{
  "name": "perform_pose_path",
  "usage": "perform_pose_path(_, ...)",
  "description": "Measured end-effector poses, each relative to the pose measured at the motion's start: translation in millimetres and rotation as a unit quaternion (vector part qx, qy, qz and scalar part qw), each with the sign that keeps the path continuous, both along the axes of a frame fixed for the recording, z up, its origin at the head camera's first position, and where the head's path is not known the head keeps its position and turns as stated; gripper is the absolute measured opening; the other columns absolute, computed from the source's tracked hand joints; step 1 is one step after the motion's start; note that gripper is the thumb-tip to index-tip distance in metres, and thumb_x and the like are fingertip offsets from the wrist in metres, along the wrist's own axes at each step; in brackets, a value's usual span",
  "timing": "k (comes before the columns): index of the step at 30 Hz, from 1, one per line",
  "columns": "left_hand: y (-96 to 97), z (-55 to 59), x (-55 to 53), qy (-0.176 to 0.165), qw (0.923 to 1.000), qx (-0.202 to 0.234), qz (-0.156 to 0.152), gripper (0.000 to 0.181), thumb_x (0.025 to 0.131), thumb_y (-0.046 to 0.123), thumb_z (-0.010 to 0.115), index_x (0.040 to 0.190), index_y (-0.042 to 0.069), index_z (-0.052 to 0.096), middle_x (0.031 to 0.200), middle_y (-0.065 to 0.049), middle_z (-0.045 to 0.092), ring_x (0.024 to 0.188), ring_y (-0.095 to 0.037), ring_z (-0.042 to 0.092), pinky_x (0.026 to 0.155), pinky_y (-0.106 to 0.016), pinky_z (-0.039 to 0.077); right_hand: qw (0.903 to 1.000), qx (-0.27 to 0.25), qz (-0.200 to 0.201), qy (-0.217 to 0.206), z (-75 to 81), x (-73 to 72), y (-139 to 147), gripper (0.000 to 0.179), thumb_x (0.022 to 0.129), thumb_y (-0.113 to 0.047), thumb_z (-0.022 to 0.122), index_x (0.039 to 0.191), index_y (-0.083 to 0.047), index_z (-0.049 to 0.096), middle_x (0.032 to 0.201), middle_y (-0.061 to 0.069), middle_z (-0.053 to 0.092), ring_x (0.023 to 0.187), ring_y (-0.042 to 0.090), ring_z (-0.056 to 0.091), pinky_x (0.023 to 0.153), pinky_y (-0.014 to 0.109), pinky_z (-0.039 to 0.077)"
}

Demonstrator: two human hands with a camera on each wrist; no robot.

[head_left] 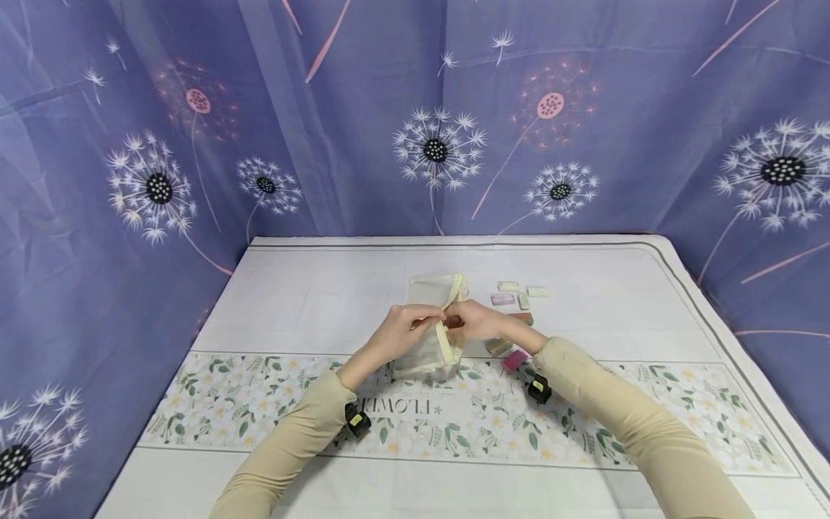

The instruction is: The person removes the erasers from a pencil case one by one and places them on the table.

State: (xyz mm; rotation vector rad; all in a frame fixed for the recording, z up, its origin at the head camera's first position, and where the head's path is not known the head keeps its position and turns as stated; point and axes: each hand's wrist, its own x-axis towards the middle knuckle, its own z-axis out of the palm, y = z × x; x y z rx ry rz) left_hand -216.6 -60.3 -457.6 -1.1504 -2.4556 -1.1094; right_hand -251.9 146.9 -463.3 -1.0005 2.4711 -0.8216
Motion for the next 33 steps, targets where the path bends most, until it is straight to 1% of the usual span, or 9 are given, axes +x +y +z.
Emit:
perform_pose_path(4, -0.5, 0.0, -0.3, -0.008, 1.0, 0.003, -0.002, 0.017, 0.089, 0.012, 0.057, 0.101, 0.011, 0.07, 0.102, -0.001, 0.07, 0.085, -0.009, 0.066, 0.065, -0.011, 0.052, 0.9999, -0.013, 0.004, 0.004, 1.2, -0.3, 3, 0.02, 0.085, -0.013, 0.063, 0.104, -0.009, 0.061, 0.081, -0.001, 0.06, 0.067, 0.007, 0.049, 0.059, 0.018, 0.045)
perform_pose_path(9, -0.5, -1.7, -1.0, -0.018, 0.9998, 0.005, -0.004, 0.017, 0.09, 0.013, 0.056, 0.098, 0.012, 0.071, 0.102, 0.0, 0.07, 0.081, -0.007, 0.065, 0.061, -0.011, 0.05, 0.9997, -0.019, 0.012, 0.003, 1.1, -0.1, 5, 0.017, 0.084, -0.018, 0.065, 0.1, -0.014, 0.06, 0.08, -0.001, 0.06, 0.066, 0.007, 0.05, 0.059, 0.019, 0.046)
perform_pose_path(12, -0.4, -2.0, -1.3, -0.019, 0.9998, 0.006, -0.007, 0.017, 0.09, 0.012, 0.056, 0.098, 0.012, 0.071, 0.101, -0.001, 0.07, 0.077, -0.009, 0.064, 0.058, -0.012, 0.049, 0.9997, -0.021, 0.014, 0.005, 1.0, 0.0, 6, 0.017, 0.084, -0.018, 0.066, 0.099, -0.014, 0.06, 0.078, -0.002, 0.061, 0.066, 0.006, 0.051, 0.06, 0.019, 0.046)
perform_pose_path(15, -0.3, -1.8, -1.2, -0.021, 0.9997, 0.003, -0.009, 0.018, 0.091, 0.013, 0.055, 0.1, 0.013, 0.07, 0.102, -0.002, 0.07, 0.077, -0.009, 0.064, 0.059, -0.013, 0.05, 0.9996, -0.024, 0.013, 0.007, 2.1, 0.5, 7, 0.018, 0.084, -0.018, 0.066, 0.101, -0.014, 0.061, 0.078, -0.002, 0.061, 0.066, 0.006, 0.052, 0.06, 0.019, 0.047)
perform_pose_path(22, -0.4, -1.6, 0.4, -0.029, 0.9996, 0.0, -0.005, 0.018, 0.091, 0.013, 0.055, 0.101, 0.012, 0.07, 0.105, -0.002, 0.069, 0.086, -0.008, 0.065, 0.065, -0.012, 0.052, 0.9994, -0.029, 0.017, 0.006, 4.2, 0.9, 10, 0.019, 0.084, -0.018, 0.066, 0.102, -0.014, 0.062, 0.081, 0.0, 0.063, 0.069, 0.008, 0.054, 0.062, 0.02, 0.049)
perform_pose_path(27, 0.7, -1.1, -0.4, -0.02, 0.9998, 0.001, -0.005, 0.018, 0.09, 0.014, 0.056, 0.1, 0.012, 0.071, 0.103, -0.001, 0.07, 0.086, -0.009, 0.066, 0.066, -0.012, 0.053, 0.9992, -0.034, 0.022, 0.005, 4.0, -0.5, 13, 0.019, 0.084, -0.018, 0.065, 0.102, -0.015, 0.062, 0.084, -0.001, 0.063, 0.07, 0.007, 0.054, 0.063, 0.021, 0.05)
perform_pose_path(33, 1.1, -1.7, -0.8, -0.018, 0.9998, 0.0, 0.003, 0.017, 0.09, 0.014, 0.057, 0.1, 0.012, 0.071, 0.103, 0.0, 0.07, 0.084, -0.007, 0.066, 0.065, -0.011, 0.052, 0.9992, -0.033, 0.02, -0.005, 4.0, -2.3, 16, 0.018, 0.084, -0.017, 0.065, 0.101, -0.012, 0.063, 0.086, -0.002, 0.063, 0.072, 0.009, 0.057, 0.065, 0.022, 0.052)
